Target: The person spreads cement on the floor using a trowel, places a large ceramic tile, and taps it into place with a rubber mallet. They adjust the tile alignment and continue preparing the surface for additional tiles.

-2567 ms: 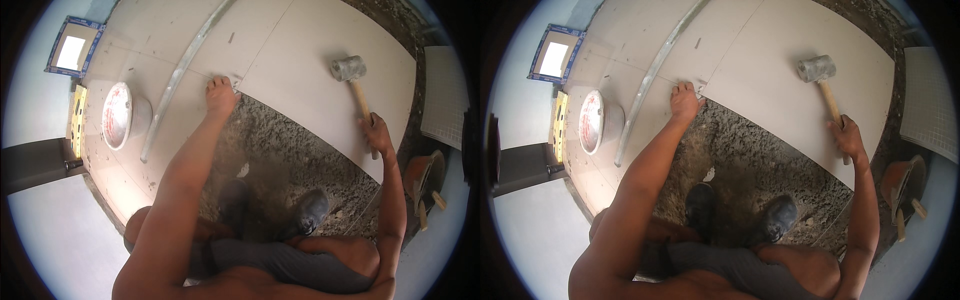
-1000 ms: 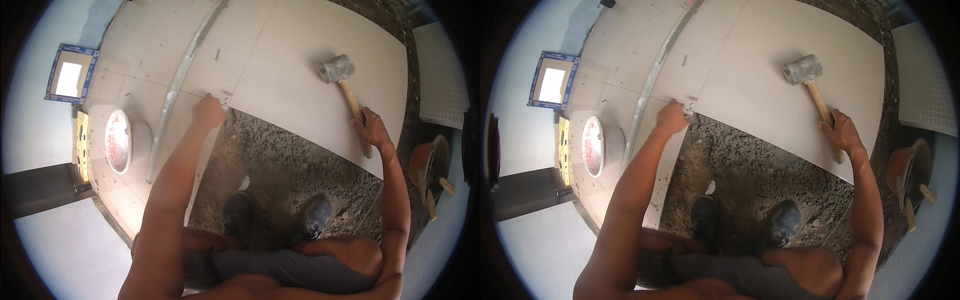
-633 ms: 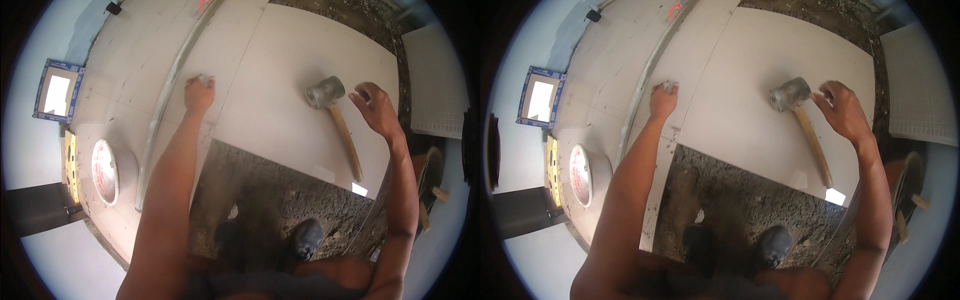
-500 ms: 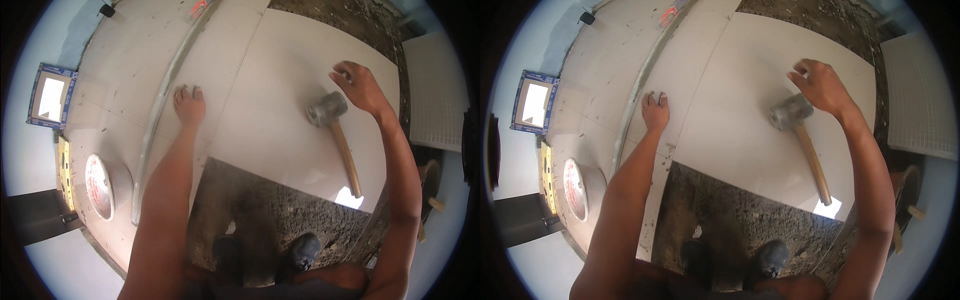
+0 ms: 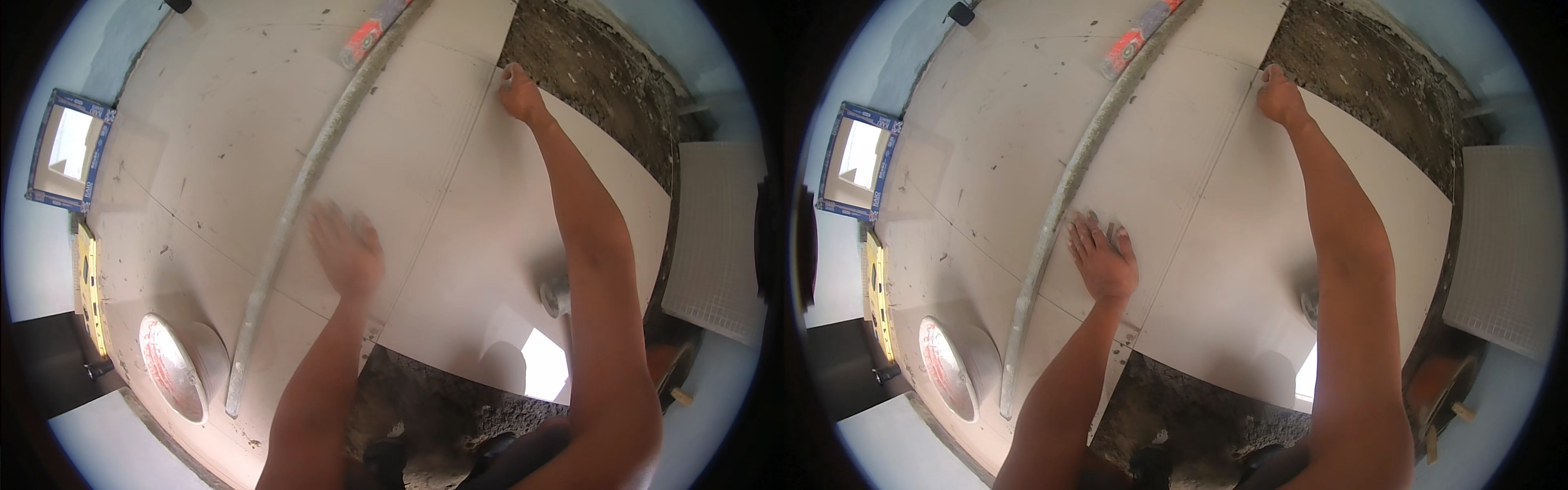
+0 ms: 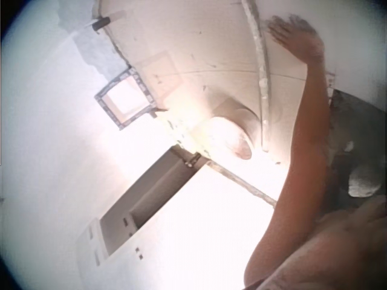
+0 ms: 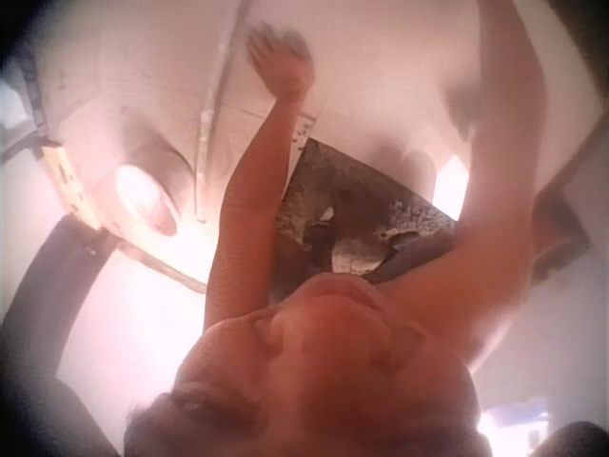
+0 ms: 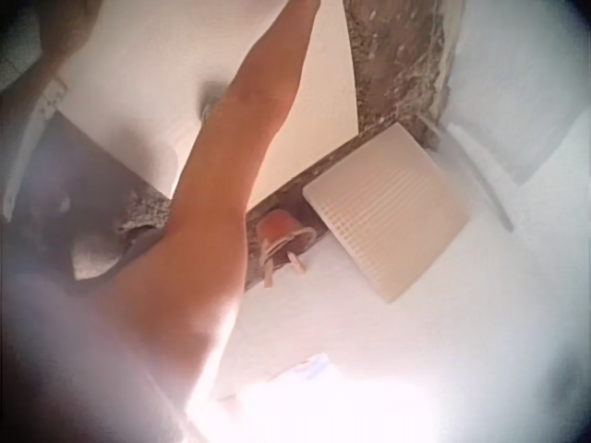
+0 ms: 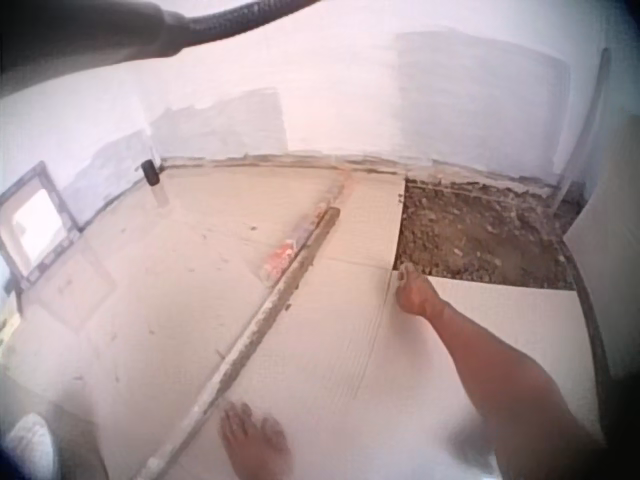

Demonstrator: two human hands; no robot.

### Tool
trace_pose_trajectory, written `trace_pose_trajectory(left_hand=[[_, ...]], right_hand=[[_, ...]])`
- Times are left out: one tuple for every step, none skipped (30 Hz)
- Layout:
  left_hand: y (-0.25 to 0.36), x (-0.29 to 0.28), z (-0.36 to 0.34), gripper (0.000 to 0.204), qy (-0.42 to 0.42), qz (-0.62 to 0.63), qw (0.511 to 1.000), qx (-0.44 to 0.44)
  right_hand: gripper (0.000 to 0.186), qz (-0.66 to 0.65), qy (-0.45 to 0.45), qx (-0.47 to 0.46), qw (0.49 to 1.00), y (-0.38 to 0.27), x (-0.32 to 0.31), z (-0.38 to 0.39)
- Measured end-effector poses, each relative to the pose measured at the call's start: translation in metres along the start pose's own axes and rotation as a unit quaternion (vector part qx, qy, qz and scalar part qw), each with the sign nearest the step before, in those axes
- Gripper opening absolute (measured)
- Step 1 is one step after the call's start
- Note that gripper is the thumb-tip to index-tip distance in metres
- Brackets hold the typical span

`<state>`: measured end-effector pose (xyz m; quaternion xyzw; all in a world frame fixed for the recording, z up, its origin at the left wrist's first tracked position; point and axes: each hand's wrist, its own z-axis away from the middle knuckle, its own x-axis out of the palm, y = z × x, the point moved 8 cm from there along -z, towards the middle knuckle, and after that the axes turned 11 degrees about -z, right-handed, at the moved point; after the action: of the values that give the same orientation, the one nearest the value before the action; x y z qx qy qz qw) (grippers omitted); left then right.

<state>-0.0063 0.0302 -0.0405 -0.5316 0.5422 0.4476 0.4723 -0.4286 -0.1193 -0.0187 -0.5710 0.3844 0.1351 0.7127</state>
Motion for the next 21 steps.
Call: trace_pose_trajectory(left_hand=[[0.000,-0.001,-0.001,0.070,-0.004,0.000,1.000,-0.001],[0.001,-0.002,-0.002,0.071,-0.007,0.001,1.000,0.000],[0.001,-0.003,-0.002,0.070,-0.013,0.002,1.000,-0.002],[0.003,-0.003,-0.002,0.070,-0.018,0.004,1.000,-0.003],[0.004,-0.003,-0.003,0.070,-0.024,0.007,1.000,-0.003],[0.002,-0.003,-0.004,0.071,-0.029,0.005,1.000,-0.006],[0.000,-0.003,-0.004,0.071,-0.035,0.002,0.999,-0.007],[-0.003,-0.004,-0.003,0.071,-0.041,0.000,0.999,-0.009],[-0.001,-0.004,-0.004,0.072,-0.044,0.003,0.999,-0.007],[0.001,-0.005,-0.004,0.072,-0.047,0.006,0.999,-0.006],[0.003,-0.004,-0.004,0.072,-0.050,0.010,0.999,-0.005],[0.004,-0.004,-0.005,0.072,-0.050,0.009,0.999,-0.004],[0.005,-0.004,-0.006,0.072,-0.049,0.009,0.999,-0.003],[0.005,-0.004,-0.006,0.072,-0.049,0.009,0.999,-0.002],[0.003,-0.006,-0.007,0.072,-0.046,0.007,0.999,-0.005],[0.000,-0.007,-0.007,0.072,-0.044,0.005,0.999,-0.007],[-0.004,-0.008,-0.006,0.072,-0.043,0.003,0.999,-0.009],[-0.001,-0.009,-0.006,0.072,-0.044,0.009,0.999,-0.007],[0.003,-0.008,-0.006,0.072,-0.046,0.017,0.999,-0.004],[0.007,-0.006,-0.007,0.072,-0.048,0.023,0.999,-0.002],[0.004,-0.006,-0.007,0.072,-0.043,0.021,0.999,-0.005]], right_hand=[[0.031,0.013,0.003,-0.001,1.000,0.000,0.001,-0.009],[0.032,0.026,0.006,-0.002,1.000,0.000,0.000,-0.017],[0.031,0.034,0.001,-0.008,0.999,0.003,0.003,-0.026],[0.031,0.043,-0.004,-0.013,0.999,0.007,0.004,-0.034],[0.031,0.053,-0.008,-0.017,0.998,0.011,0.006,-0.041],[0.031,0.035,-0.017,0.002,0.999,0.006,0.009,-0.044],[0.031,0.018,-0.026,0.024,0.999,-0.003,0.009,-0.043],[0.030,0.001,-0.035,0.046,0.998,-0.007,0.012,-0.043],[0.030,-0.015,-0.032,0.052,0.998,-0.004,0.009,-0.047],[0.029,-0.031,-0.029,0.059,0.997,0.000,0.006,-0.054],[0.028,-0.046,-0.025,0.066,0.996,0.004,0.002,-0.058],[0.028,-0.042,-0.034,0.069,0.996,0.007,0.002,-0.062],[0.027,-0.038,-0.043,0.072,0.996,0.009,0.002,-0.064],[0.026,-0.033,-0.051,0.075,0.995,0.012,0.002,-0.066],[0.029,-0.023,-0.044,0.063,0.997,0.001,0.005,-0.060],[0.032,-0.012,-0.038,0.052,0.998,-0.012,0.010,-0.044],[0.035,-0.001,-0.032,0.041,0.999,-0.021,0.014,-0.036],[0.040,0.069,0.000,-0.021,0.997,-0.015,0.011,-0.038],[0.044,0.141,0.032,-0.081,0.986,0.008,0.015,-0.043],[0.049,0.210,0.062,-0.141,0.966,0.017,0.017,-0.047],[0.052,0.194,0.044,-0.105,0.974,0.017,0.022,-0.055]])
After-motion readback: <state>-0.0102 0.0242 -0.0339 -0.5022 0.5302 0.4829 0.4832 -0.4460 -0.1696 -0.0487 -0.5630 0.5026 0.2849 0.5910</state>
